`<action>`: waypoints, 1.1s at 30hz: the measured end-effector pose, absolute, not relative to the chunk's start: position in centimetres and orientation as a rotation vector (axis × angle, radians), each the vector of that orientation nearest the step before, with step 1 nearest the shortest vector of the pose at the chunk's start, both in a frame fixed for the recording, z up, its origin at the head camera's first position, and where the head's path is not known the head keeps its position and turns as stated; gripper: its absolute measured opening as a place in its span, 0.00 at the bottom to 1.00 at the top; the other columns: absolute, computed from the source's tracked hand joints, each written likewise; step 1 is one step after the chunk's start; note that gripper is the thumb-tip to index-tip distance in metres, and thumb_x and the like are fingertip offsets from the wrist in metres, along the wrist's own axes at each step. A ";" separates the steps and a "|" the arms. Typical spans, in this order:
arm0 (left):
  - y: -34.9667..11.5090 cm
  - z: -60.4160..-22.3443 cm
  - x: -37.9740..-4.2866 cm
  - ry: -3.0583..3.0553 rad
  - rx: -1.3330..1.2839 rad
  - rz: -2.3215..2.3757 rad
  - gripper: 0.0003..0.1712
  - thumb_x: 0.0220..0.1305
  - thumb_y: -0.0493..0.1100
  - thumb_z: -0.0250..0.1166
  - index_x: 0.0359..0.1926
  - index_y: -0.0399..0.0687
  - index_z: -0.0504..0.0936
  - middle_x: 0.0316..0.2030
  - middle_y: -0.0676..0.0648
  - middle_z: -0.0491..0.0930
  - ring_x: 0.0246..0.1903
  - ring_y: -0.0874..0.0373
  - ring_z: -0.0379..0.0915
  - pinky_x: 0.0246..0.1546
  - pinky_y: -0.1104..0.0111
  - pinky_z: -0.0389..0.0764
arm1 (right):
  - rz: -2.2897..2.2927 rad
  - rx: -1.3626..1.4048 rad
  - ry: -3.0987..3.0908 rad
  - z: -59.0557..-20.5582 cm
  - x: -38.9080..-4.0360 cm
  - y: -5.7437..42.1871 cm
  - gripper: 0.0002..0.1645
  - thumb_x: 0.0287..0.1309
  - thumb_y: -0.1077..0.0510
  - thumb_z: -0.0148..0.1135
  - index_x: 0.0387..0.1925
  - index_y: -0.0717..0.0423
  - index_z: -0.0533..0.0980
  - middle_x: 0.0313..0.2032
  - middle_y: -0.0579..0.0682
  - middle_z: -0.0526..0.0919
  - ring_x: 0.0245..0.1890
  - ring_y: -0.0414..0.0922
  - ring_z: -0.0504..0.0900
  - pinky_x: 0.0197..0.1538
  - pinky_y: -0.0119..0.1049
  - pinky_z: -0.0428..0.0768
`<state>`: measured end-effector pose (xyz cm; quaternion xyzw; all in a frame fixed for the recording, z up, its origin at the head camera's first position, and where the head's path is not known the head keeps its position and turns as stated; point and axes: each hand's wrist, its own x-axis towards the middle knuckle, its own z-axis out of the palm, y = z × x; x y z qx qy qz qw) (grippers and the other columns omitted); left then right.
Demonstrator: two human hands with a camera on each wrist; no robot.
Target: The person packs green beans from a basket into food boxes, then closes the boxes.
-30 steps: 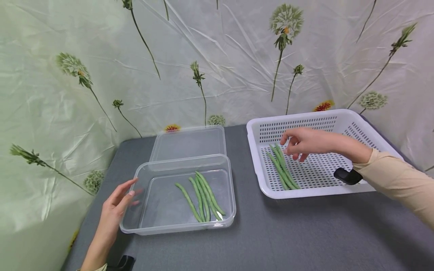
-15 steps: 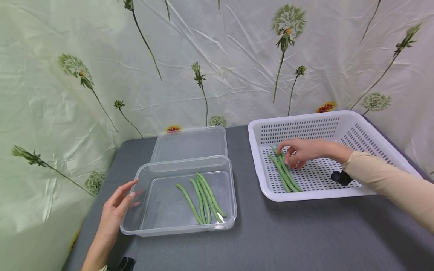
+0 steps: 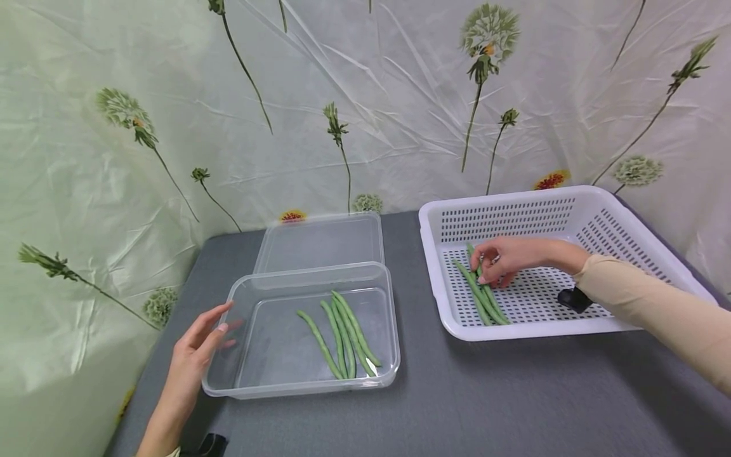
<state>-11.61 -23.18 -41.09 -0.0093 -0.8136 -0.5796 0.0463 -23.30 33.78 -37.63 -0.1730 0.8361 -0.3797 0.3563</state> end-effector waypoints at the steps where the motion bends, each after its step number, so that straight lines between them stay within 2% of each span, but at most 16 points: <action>1: -23.2 -41.1 -11.6 -2.484 -0.028 -1.769 0.22 0.76 0.44 0.54 0.68 0.48 0.71 0.66 0.47 0.69 0.54 0.63 0.76 0.44 0.71 0.79 | -0.983 -0.455 2.170 -37.7 -23.3 33.7 0.19 0.60 0.59 0.68 0.48 0.63 0.72 0.34 0.55 0.79 0.34 0.48 0.80 0.37 0.42 0.84; 8: -23.1 -41.0 -11.6 -2.495 -0.024 -1.778 0.22 0.76 0.45 0.53 0.68 0.48 0.71 0.66 0.48 0.68 0.55 0.63 0.75 0.45 0.71 0.79 | -1.065 -0.472 2.205 -37.4 -23.0 33.6 0.18 0.57 0.64 0.69 0.43 0.65 0.70 0.33 0.56 0.76 0.30 0.47 0.80 0.33 0.44 0.84; 13: -23.1 -41.0 -11.5 -2.501 -0.011 -1.768 0.22 0.76 0.45 0.54 0.68 0.49 0.71 0.66 0.49 0.69 0.54 0.64 0.75 0.45 0.71 0.79 | -1.139 -0.444 2.196 -36.6 -22.9 34.0 0.18 0.57 0.68 0.65 0.45 0.67 0.68 0.41 0.61 0.74 0.37 0.51 0.82 0.39 0.49 0.85; 18: -23.2 -41.1 -11.6 -2.500 -0.012 -1.756 0.22 0.76 0.45 0.54 0.68 0.49 0.71 0.66 0.49 0.69 0.53 0.65 0.75 0.44 0.70 0.79 | -1.200 -0.439 2.200 -35.4 -22.6 34.3 0.18 0.60 0.68 0.62 0.47 0.66 0.64 0.47 0.65 0.67 0.45 0.55 0.78 0.41 0.52 0.84; 23: -23.2 -41.1 -11.4 -2.508 0.007 -1.757 0.22 0.76 0.45 0.54 0.68 0.50 0.71 0.66 0.49 0.69 0.53 0.64 0.75 0.44 0.71 0.79 | -1.250 -0.459 2.209 -34.3 -22.1 34.4 0.17 0.64 0.69 0.59 0.50 0.65 0.63 0.49 0.65 0.65 0.44 0.54 0.77 0.41 0.54 0.83; 28: -23.2 -41.1 -11.4 -2.499 0.004 -1.756 0.22 0.76 0.44 0.54 0.67 0.49 0.71 0.66 0.49 0.69 0.54 0.62 0.76 0.44 0.70 0.79 | -1.270 -0.522 2.262 -33.1 -21.4 34.4 0.16 0.66 0.69 0.56 0.52 0.66 0.64 0.51 0.66 0.69 0.42 0.54 0.81 0.38 0.52 0.84; 33: -23.2 -41.0 -11.4 -2.508 0.007 -1.758 0.22 0.76 0.45 0.54 0.68 0.49 0.71 0.66 0.49 0.69 0.54 0.63 0.76 0.44 0.70 0.79 | -1.285 -0.558 2.313 -32.2 -20.6 34.4 0.19 0.66 0.69 0.57 0.56 0.65 0.64 0.53 0.62 0.73 0.43 0.51 0.82 0.37 0.49 0.84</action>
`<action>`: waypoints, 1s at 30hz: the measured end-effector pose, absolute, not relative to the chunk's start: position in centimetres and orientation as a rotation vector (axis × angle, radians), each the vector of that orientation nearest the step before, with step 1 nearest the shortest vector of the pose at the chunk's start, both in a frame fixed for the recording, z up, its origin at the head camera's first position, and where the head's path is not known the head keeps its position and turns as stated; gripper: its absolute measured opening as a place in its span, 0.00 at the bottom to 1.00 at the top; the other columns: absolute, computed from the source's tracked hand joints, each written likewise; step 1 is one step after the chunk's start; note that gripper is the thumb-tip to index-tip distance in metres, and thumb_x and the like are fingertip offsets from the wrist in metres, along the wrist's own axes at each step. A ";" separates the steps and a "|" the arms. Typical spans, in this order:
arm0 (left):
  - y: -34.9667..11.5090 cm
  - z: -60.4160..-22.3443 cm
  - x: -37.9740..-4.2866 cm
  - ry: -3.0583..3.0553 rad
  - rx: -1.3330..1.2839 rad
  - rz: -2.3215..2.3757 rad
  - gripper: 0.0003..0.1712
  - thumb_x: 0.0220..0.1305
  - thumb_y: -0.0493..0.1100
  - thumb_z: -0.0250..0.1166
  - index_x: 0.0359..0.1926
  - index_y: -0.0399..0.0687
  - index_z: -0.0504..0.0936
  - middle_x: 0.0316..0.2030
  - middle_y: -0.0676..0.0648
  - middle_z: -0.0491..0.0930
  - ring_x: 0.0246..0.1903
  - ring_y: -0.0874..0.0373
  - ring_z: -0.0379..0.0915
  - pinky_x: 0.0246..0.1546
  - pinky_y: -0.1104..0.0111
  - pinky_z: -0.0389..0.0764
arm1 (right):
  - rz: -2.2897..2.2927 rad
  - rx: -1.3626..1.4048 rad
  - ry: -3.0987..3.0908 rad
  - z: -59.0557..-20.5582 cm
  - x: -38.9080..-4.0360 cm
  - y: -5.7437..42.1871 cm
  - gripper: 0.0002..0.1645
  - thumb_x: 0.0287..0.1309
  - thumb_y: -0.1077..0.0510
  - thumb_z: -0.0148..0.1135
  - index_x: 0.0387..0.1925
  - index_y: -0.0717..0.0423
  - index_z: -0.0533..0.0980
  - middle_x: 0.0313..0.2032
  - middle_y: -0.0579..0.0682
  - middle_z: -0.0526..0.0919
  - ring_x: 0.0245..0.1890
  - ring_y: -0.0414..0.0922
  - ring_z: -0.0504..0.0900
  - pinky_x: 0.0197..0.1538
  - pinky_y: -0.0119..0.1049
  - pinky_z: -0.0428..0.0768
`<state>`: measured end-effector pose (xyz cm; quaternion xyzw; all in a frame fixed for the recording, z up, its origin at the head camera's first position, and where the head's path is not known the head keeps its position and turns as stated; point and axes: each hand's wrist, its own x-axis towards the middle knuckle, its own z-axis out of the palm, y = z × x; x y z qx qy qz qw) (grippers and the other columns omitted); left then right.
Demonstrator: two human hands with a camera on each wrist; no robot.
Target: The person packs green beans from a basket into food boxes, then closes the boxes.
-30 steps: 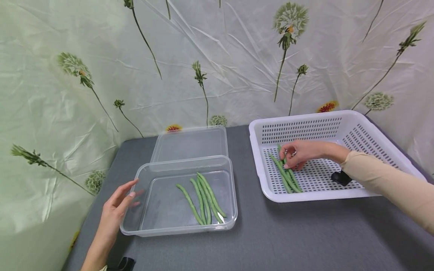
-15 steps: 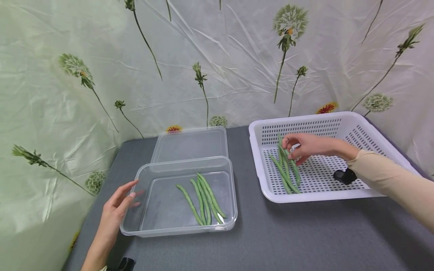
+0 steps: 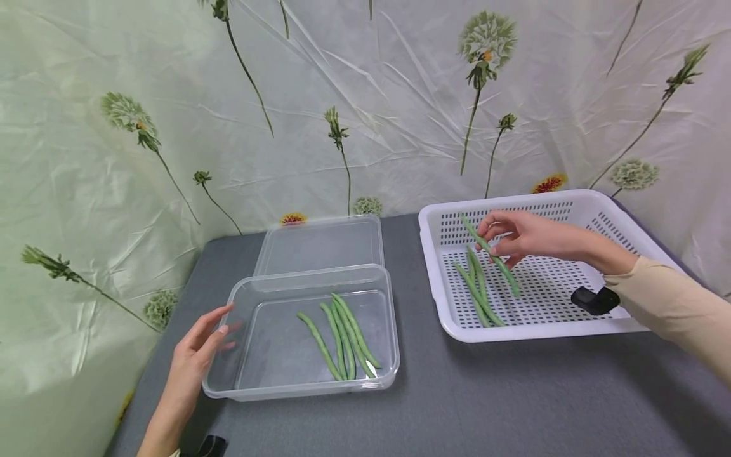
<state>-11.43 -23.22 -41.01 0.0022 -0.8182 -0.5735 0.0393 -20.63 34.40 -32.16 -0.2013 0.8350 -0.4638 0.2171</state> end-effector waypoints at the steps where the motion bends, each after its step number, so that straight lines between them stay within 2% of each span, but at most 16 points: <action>1: -23.2 -41.0 -11.4 -2.512 0.006 -1.758 0.22 0.76 0.45 0.54 0.68 0.49 0.71 0.66 0.49 0.69 0.53 0.63 0.76 0.44 0.71 0.79 | -1.288 -0.564 2.317 -32.0 -20.4 34.4 0.20 0.66 0.69 0.57 0.57 0.65 0.64 0.53 0.61 0.74 0.43 0.50 0.82 0.37 0.48 0.84; 5: -23.2 -41.0 -11.4 -2.517 -0.002 -1.752 0.22 0.76 0.45 0.53 0.68 0.49 0.71 0.66 0.49 0.69 0.53 0.65 0.75 0.44 0.70 0.79 | -1.296 -0.614 2.337 -31.3 -19.6 34.0 0.23 0.67 0.68 0.57 0.61 0.67 0.65 0.53 0.57 0.78 0.43 0.50 0.83 0.38 0.48 0.84; 11: -23.2 -41.0 -11.5 -2.499 -0.033 -1.756 0.22 0.77 0.45 0.53 0.68 0.47 0.71 0.66 0.47 0.69 0.53 0.64 0.76 0.44 0.71 0.79 | -1.275 -0.725 2.395 -30.2 -18.0 33.2 0.24 0.68 0.67 0.57 0.63 0.67 0.67 0.52 0.66 0.76 0.41 0.50 0.83 0.37 0.46 0.85; 16: -23.3 -41.0 -11.5 -2.491 -0.029 -1.765 0.22 0.76 0.45 0.53 0.68 0.47 0.70 0.66 0.47 0.69 0.54 0.63 0.76 0.44 0.71 0.79 | -1.281 -0.763 2.498 -29.5 -16.6 32.2 0.23 0.66 0.68 0.59 0.62 0.65 0.69 0.47 0.57 0.81 0.34 0.50 0.84 0.35 0.43 0.85; 21: -23.4 -40.9 -11.4 -2.505 -0.011 -1.781 0.23 0.76 0.46 0.53 0.68 0.49 0.70 0.67 0.48 0.68 0.55 0.62 0.75 0.45 0.71 0.79 | -1.332 -0.732 2.609 -29.5 -15.1 30.7 0.24 0.63 0.68 0.63 0.60 0.61 0.71 0.44 0.50 0.84 0.34 0.47 0.85 0.32 0.42 0.85; 25: -23.4 -40.9 -11.5 -2.499 -0.025 -1.801 0.23 0.76 0.46 0.54 0.69 0.49 0.69 0.67 0.48 0.67 0.56 0.60 0.75 0.45 0.70 0.80 | -1.460 -0.700 2.618 -29.8 -13.8 29.3 0.25 0.63 0.69 0.62 0.62 0.61 0.71 0.48 0.50 0.83 0.37 0.46 0.86 0.33 0.43 0.85; 30: -23.3 -41.0 -11.5 -2.496 -0.026 -1.793 0.23 0.76 0.45 0.54 0.69 0.48 0.69 0.67 0.48 0.68 0.56 0.59 0.75 0.44 0.69 0.81 | -1.618 -0.596 2.602 -30.8 -12.7 27.2 0.27 0.65 0.66 0.62 0.64 0.58 0.70 0.52 0.55 0.80 0.43 0.45 0.85 0.38 0.42 0.85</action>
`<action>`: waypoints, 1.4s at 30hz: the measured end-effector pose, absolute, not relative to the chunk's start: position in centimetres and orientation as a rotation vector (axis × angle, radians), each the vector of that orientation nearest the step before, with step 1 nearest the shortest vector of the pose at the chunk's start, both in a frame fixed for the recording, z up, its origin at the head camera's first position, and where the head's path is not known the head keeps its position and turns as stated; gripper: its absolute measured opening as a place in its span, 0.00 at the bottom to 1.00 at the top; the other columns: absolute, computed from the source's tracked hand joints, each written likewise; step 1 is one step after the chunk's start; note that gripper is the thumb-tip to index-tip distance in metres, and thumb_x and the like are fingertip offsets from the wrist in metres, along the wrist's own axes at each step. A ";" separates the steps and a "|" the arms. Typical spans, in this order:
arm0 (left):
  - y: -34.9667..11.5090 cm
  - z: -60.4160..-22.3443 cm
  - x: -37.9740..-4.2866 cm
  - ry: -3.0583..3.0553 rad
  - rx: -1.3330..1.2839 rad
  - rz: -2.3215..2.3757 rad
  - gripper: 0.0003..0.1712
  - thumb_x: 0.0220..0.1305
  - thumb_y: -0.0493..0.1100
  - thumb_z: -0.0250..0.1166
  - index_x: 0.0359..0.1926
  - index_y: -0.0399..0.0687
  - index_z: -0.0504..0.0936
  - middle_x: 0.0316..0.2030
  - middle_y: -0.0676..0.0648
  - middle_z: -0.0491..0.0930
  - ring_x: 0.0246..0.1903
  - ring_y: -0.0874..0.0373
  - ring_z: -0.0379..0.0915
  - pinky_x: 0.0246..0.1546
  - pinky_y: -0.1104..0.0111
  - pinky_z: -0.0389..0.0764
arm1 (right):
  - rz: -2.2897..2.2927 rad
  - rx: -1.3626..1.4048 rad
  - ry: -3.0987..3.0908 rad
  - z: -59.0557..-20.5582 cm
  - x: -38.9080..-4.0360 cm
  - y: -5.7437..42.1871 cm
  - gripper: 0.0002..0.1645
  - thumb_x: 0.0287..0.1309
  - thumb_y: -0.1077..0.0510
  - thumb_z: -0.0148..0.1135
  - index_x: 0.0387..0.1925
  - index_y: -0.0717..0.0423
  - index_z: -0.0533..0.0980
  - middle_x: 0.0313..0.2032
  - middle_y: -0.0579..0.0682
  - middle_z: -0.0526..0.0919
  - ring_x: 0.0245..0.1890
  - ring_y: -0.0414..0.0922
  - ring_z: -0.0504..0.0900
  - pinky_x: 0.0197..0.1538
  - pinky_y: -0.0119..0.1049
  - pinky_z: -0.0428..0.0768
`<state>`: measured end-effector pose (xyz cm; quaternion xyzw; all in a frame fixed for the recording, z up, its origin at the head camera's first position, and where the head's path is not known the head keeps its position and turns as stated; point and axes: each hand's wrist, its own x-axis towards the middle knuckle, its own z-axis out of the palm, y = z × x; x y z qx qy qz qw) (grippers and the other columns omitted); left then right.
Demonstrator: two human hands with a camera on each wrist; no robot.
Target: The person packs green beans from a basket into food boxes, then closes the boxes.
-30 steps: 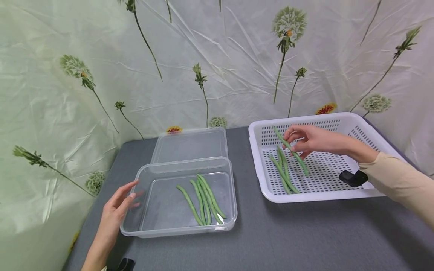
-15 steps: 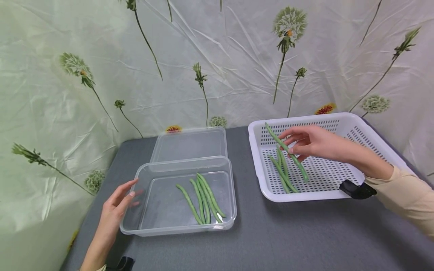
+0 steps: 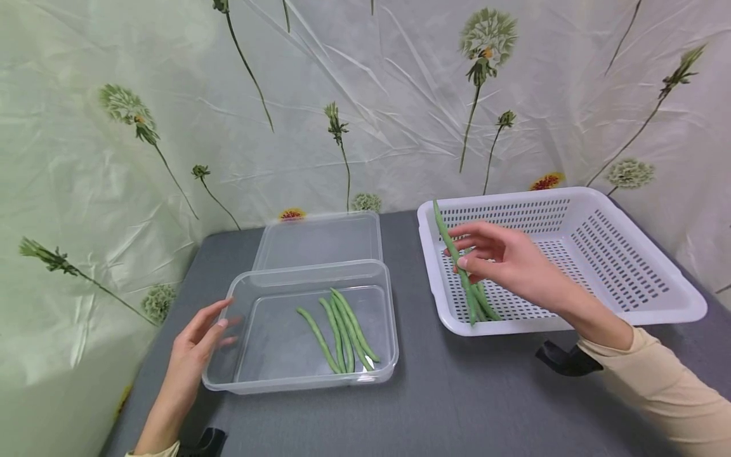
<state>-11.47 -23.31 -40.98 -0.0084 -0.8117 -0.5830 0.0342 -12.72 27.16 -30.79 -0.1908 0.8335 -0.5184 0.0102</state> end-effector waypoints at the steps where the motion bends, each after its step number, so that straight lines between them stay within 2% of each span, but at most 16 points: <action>1: -23.3 -41.0 -11.5 -2.496 -0.025 -1.792 0.23 0.76 0.45 0.54 0.69 0.48 0.69 0.67 0.48 0.68 0.56 0.59 0.75 0.44 0.69 0.81 | -1.653 -0.577 2.598 -31.0 -12.6 26.7 0.27 0.65 0.65 0.62 0.64 0.57 0.70 0.52 0.56 0.81 0.44 0.45 0.85 0.39 0.42 0.85; 6: -23.3 -40.9 -11.6 -2.505 -0.024 -1.804 0.23 0.76 0.44 0.54 0.69 0.48 0.69 0.67 0.48 0.67 0.56 0.58 0.75 0.45 0.67 0.81 | -1.944 -0.514 2.497 -31.8 -11.8 24.3 0.25 0.65 0.67 0.61 0.63 0.60 0.70 0.51 0.55 0.83 0.46 0.47 0.84 0.40 0.40 0.84; 10: -23.3 -40.9 -11.7 -2.503 -0.016 -1.814 0.23 0.76 0.45 0.54 0.69 0.49 0.69 0.67 0.48 0.67 0.56 0.58 0.75 0.45 0.67 0.81 | -2.167 -0.560 2.367 -32.4 -11.3 22.1 0.25 0.64 0.71 0.60 0.62 0.63 0.69 0.51 0.58 0.82 0.45 0.49 0.84 0.40 0.41 0.84; 15: -23.2 -40.9 -12.0 -2.495 -0.029 -1.817 0.23 0.76 0.44 0.53 0.69 0.49 0.69 0.67 0.49 0.67 0.56 0.57 0.74 0.45 0.67 0.81 | -2.256 -0.691 2.342 -33.4 -10.8 19.8 0.26 0.62 0.75 0.59 0.62 0.65 0.69 0.50 0.61 0.81 0.43 0.51 0.85 0.41 0.42 0.84; 20: -23.1 -41.1 -12.0 -2.487 -0.028 -1.809 0.23 0.76 0.44 0.53 0.69 0.49 0.69 0.67 0.49 0.67 0.56 0.56 0.74 0.45 0.66 0.81 | -2.251 -0.727 2.372 -34.5 -10.5 17.3 0.25 0.61 0.75 0.60 0.60 0.64 0.71 0.50 0.62 0.80 0.45 0.53 0.83 0.42 0.43 0.84; 24: -23.1 -41.1 -12.0 -2.490 -0.015 -1.803 0.23 0.76 0.44 0.53 0.69 0.50 0.69 0.67 0.50 0.67 0.56 0.56 0.74 0.45 0.67 0.81 | -2.157 -0.717 2.417 -35.3 -10.6 15.2 0.25 0.61 0.72 0.63 0.59 0.58 0.73 0.51 0.57 0.80 0.47 0.51 0.81 0.42 0.43 0.84; 30: -23.2 -41.2 -11.9 -2.502 -0.011 -1.802 0.23 0.76 0.44 0.53 0.69 0.49 0.69 0.67 0.49 0.67 0.56 0.55 0.74 0.46 0.66 0.81 | -1.893 -0.702 2.563 -37.0 -11.4 12.7 0.26 0.59 0.66 0.68 0.58 0.48 0.76 0.47 0.47 0.81 0.41 0.42 0.83 0.38 0.38 0.84; 42: -23.2 -41.0 -11.7 -2.499 0.005 -1.796 0.23 0.76 0.43 0.53 0.69 0.48 0.69 0.67 0.49 0.67 0.56 0.55 0.74 0.46 0.66 0.81 | -1.228 -0.943 2.941 -38.7 -12.7 9.5 0.25 0.52 0.61 0.75 0.52 0.55 0.79 0.38 0.43 0.83 0.31 0.32 0.80 0.32 0.30 0.77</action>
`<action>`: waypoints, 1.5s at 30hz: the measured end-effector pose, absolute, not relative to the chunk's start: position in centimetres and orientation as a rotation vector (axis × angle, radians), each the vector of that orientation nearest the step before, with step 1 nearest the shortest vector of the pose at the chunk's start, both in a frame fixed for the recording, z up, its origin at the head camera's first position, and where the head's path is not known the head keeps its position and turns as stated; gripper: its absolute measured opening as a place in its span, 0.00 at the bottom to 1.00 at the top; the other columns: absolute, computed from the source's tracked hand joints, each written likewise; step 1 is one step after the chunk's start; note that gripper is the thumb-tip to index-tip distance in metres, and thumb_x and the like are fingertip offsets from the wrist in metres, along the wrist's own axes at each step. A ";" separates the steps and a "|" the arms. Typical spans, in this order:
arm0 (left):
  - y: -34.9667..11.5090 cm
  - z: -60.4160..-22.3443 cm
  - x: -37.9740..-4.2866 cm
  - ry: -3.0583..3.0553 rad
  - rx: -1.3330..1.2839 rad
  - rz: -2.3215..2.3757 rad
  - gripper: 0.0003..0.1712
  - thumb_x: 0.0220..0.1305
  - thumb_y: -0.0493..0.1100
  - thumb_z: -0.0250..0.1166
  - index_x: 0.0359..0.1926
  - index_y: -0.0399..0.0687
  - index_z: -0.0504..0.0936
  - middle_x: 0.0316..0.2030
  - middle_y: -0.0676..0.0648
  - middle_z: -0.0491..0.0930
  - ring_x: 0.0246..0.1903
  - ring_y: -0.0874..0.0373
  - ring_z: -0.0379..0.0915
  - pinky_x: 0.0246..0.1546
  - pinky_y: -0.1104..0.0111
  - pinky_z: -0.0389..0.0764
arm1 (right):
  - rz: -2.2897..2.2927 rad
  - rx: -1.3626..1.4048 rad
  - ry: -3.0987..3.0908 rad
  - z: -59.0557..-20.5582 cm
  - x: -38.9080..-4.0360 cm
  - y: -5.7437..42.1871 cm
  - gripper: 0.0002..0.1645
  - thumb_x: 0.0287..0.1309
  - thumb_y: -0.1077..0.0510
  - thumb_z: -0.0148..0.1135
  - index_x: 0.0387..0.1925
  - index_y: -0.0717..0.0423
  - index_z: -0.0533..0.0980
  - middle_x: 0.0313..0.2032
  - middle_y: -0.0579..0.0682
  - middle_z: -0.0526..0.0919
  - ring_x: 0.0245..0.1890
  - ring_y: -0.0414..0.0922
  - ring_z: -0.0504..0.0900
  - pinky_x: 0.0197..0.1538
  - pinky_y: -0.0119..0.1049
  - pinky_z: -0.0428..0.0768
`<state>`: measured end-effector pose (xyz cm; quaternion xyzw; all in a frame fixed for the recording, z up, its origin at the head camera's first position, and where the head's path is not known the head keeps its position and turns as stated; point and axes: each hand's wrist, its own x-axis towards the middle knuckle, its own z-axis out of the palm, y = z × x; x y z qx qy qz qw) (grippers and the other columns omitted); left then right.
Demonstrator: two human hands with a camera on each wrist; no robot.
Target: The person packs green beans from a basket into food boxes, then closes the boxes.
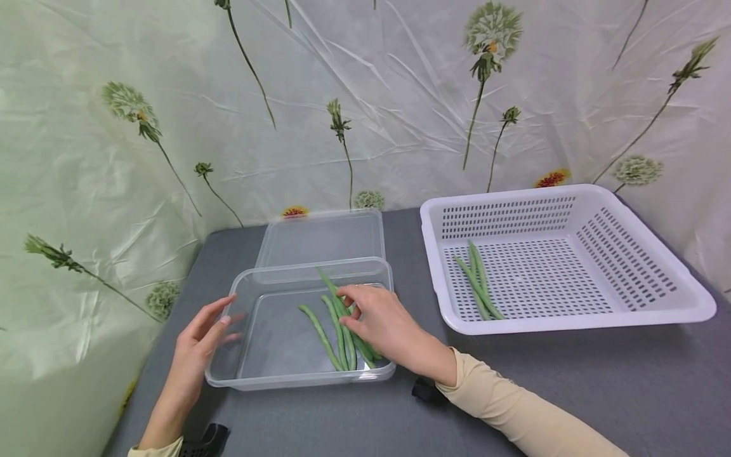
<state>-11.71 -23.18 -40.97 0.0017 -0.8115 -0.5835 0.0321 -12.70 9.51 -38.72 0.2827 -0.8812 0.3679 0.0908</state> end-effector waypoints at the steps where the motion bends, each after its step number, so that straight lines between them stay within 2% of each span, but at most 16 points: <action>1: -23.2 -41.0 -11.7 -2.496 0.004 -1.796 0.23 0.76 0.43 0.53 0.69 0.48 0.69 0.67 0.49 0.67 0.56 0.56 0.74 0.46 0.66 0.81 | 1.082 0.841 -2.617 -38.7 -12.7 9.4 0.25 0.51 0.61 0.76 0.52 0.56 0.79 0.37 0.43 0.83 0.30 0.32 0.80 0.32 0.30 0.77; 10: -23.2 -40.8 -11.9 -2.493 -0.031 -1.789 0.23 0.76 0.43 0.53 0.69 0.48 0.69 0.67 0.48 0.67 0.56 0.56 0.75 0.45 0.67 0.81 | 1.130 0.792 -2.562 -38.8 -12.5 9.5 0.26 0.51 0.60 0.76 0.53 0.56 0.80 0.36 0.46 0.81 0.30 0.32 0.79 0.31 0.29 0.77; 16: -23.2 -40.8 -12.1 -2.490 -0.037 -1.798 0.23 0.76 0.43 0.53 0.69 0.48 0.69 0.67 0.48 0.67 0.56 0.56 0.74 0.46 0.67 0.81 | 1.351 0.775 -2.516 -38.5 -12.4 10.0 0.24 0.54 0.61 0.74 0.54 0.54 0.79 0.38 0.48 0.82 0.32 0.33 0.80 0.35 0.30 0.81; 25: -23.1 -41.0 -11.8 -2.493 -0.023 -1.807 0.23 0.76 0.44 0.53 0.69 0.48 0.69 0.67 0.48 0.66 0.56 0.58 0.75 0.46 0.67 0.81 | 1.798 0.713 -2.480 -37.3 -11.0 11.5 0.20 0.58 0.62 0.70 0.52 0.49 0.79 0.41 0.53 0.82 0.33 0.41 0.83 0.34 0.36 0.84; 27: -23.1 -41.0 -11.8 -2.486 -0.025 -1.808 0.23 0.76 0.44 0.53 0.69 0.48 0.70 0.67 0.48 0.67 0.56 0.58 0.75 0.46 0.67 0.81 | 1.805 0.719 -2.469 -36.8 -10.6 12.0 0.19 0.59 0.62 0.69 0.52 0.48 0.79 0.42 0.51 0.82 0.33 0.42 0.83 0.34 0.36 0.84; 32: -23.1 -41.0 -11.7 -2.476 -0.020 -1.809 0.23 0.76 0.43 0.53 0.69 0.47 0.70 0.67 0.47 0.67 0.55 0.58 0.75 0.45 0.68 0.81 | 1.746 0.779 -2.431 -34.9 -9.8 14.3 0.19 0.60 0.62 0.68 0.52 0.47 0.79 0.42 0.45 0.82 0.34 0.43 0.83 0.34 0.37 0.84; 37: -23.2 -41.0 -11.7 -2.471 -0.025 -1.806 0.23 0.76 0.42 0.53 0.69 0.48 0.70 0.67 0.48 0.67 0.56 0.58 0.75 0.45 0.68 0.81 | 1.633 0.768 -2.457 -32.8 -10.0 17.7 0.19 0.60 0.65 0.67 0.52 0.47 0.79 0.42 0.43 0.82 0.36 0.43 0.83 0.35 0.37 0.84; 45: -23.2 -41.0 -11.6 -2.473 -0.039 -1.808 0.23 0.76 0.42 0.53 0.69 0.46 0.69 0.67 0.47 0.67 0.55 0.58 0.75 0.45 0.69 0.81 | 1.575 0.658 -2.615 -30.9 -11.6 23.1 0.19 0.61 0.64 0.66 0.55 0.59 0.77 0.45 0.55 0.82 0.34 0.47 0.85 0.36 0.41 0.85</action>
